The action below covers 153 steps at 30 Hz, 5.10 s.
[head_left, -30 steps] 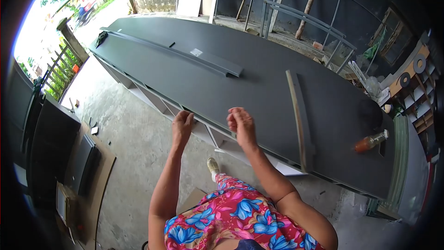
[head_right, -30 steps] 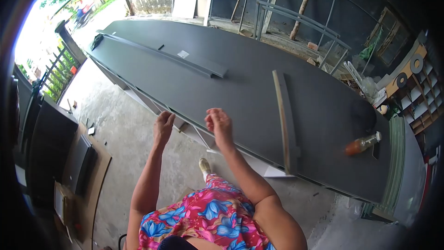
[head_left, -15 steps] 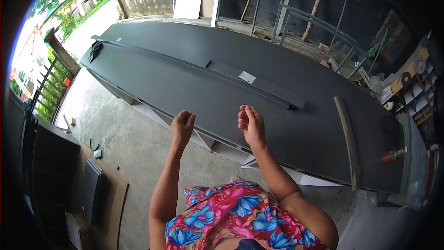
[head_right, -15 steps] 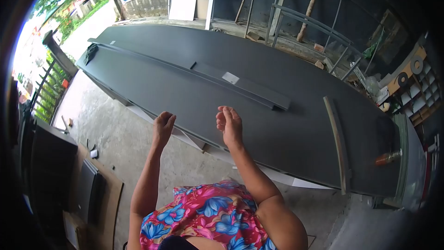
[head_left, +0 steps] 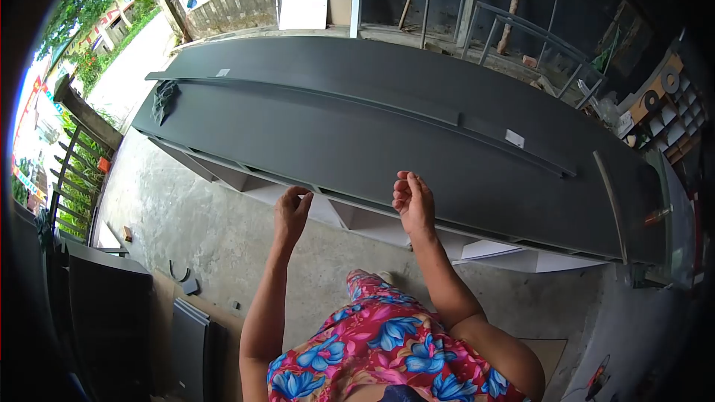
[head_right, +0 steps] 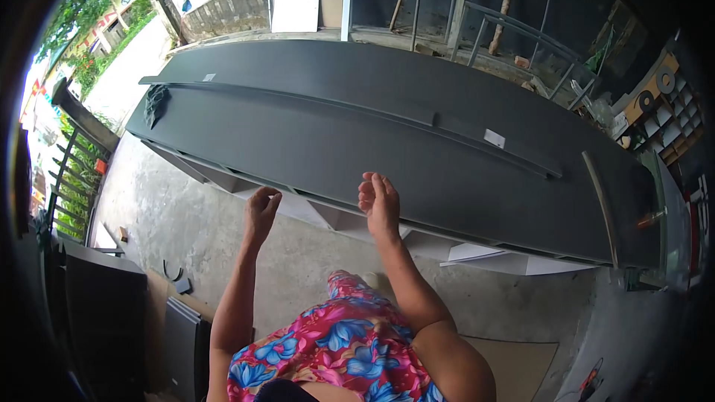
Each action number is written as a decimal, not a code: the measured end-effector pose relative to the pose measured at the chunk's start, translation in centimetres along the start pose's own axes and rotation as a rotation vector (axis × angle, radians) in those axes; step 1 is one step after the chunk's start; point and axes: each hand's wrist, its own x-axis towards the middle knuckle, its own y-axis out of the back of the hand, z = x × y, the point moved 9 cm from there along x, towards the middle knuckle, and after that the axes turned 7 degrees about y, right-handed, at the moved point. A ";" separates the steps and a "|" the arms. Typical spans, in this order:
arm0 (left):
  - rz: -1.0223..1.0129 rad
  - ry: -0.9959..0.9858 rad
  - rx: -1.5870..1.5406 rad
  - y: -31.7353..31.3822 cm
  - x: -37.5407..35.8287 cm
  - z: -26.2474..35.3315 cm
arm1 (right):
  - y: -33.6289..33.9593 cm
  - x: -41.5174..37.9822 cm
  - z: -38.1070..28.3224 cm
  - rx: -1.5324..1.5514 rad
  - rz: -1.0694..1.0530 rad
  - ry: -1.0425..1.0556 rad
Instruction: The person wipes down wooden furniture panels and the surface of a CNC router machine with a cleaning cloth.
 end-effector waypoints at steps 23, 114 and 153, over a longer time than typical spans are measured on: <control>0.488 -0.012 0.295 39.9 41.8 -29.0 | -29.2 13.0 16.3 -0.255 -0.071 0.252; -0.427 -0.909 -0.216 -78.7 -34.1 62.8 | 73.1 -52.1 -43.2 -0.714 1.307 0.389; -0.732 -1.141 0.128 -138.5 -91.8 86.0 | 130.1 -61.0 -86.6 -1.002 1.205 0.227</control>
